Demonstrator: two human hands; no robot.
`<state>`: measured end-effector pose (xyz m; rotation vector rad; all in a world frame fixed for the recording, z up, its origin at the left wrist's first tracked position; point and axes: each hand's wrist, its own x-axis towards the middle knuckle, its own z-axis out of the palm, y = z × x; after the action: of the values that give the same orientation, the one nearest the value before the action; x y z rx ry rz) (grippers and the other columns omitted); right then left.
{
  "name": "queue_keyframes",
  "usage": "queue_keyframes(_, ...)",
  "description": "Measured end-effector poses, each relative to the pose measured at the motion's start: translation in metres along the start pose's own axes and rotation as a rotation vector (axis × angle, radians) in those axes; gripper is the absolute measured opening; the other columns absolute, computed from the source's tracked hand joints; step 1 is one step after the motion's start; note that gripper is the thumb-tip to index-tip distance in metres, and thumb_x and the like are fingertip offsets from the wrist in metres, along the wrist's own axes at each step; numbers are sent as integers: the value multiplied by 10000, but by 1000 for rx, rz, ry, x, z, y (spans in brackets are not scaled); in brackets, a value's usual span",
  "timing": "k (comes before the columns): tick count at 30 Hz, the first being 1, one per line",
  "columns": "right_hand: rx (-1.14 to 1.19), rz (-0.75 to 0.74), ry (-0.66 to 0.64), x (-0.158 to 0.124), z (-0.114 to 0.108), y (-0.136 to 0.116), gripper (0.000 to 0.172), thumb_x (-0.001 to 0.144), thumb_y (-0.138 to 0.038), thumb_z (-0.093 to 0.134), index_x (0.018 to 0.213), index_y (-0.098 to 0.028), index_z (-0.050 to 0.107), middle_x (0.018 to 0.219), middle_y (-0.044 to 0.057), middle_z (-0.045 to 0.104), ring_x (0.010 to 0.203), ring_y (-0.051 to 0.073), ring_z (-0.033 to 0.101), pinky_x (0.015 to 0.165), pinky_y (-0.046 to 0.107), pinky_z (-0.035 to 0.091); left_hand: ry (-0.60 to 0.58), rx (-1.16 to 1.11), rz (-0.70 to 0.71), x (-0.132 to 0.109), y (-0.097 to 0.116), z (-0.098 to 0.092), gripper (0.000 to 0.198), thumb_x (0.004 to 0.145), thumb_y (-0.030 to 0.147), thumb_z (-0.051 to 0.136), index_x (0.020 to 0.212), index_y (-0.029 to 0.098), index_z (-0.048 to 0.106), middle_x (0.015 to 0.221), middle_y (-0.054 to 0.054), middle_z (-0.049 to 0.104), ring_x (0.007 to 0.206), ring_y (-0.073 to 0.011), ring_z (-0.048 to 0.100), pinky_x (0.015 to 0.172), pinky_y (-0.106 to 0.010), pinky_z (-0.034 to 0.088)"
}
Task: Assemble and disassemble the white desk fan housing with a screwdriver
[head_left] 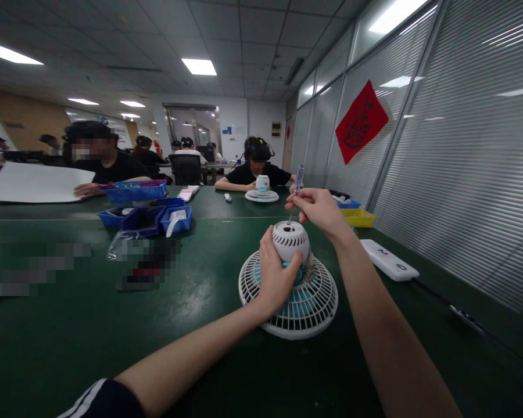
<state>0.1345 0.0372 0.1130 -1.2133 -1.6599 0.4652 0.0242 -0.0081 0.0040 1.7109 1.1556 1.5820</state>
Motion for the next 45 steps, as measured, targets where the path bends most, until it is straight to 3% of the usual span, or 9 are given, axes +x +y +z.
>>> queue_keyframes(6, -174, -57, 78, -2, -2, -1, 180, 813, -260, 577, 683, -137, 601, 744, 65, 687, 392, 68, 490, 449, 237, 411, 3, 1, 3, 0, 0, -1, 658, 773, 301, 530, 1365, 165, 275, 1406, -152, 365, 1344, -272, 320, 1145, -462, 201)
queue_keyframes(11, -103, -12, 88, -3, -1, -2, 162, 785, -289, 628, 727, -140, 598, 701, 60, 683, 393, 66, 479, 431, 226, 399, 9, -4, 9, 0, -2, 1, 661, 771, 295, 539, 1368, 188, 277, 1410, -138, 366, 1349, -273, 319, 1144, -472, 199)
queue_keyframes(21, 20, -6, -9, 1, 0, 0, 169, 847, -121, 492, 766, -120, 640, 816, 78, 710, 385, 44, 463, 434, 221, 395, 10, 1, 14, 1, -2, 1, 664, 776, 297, 530, 1372, 170, 268, 1409, -153, 357, 1354, -268, 307, 1150, -458, 194)
queue_keyframes(31, -182, -56, 119, -5, 0, -4, 145, 795, -275, 612, 707, -162, 588, 703, 50, 666, 471, 99, 526, 415, 219, 392, 4, 9, 12, 0, -3, 1, 662, 780, 304, 532, 1374, 178, 268, 1413, -142, 358, 1349, -266, 318, 1146, -462, 203)
queue_keyframes(38, -86, -36, 77, -2, 1, 0, 195, 800, -297, 631, 680, -155, 573, 681, 45, 674, 393, 63, 468, 437, 224, 397, 4, 13, 10, 0, -2, 1, 664, 777, 303, 529, 1371, 163, 265, 1409, -151, 357, 1349, -267, 315, 1146, -452, 203)
queue_keyframes(45, 14, -27, -11, -1, 1, 0, 148, 841, -156, 510, 751, -123, 622, 804, 77, 710, 387, 47, 460, 432, 216, 397, -1, 11, 8, 0, -1, 0, 668, 779, 307, 523, 1371, 142, 263, 1405, -160, 351, 1347, -266, 313, 1145, -440, 207)
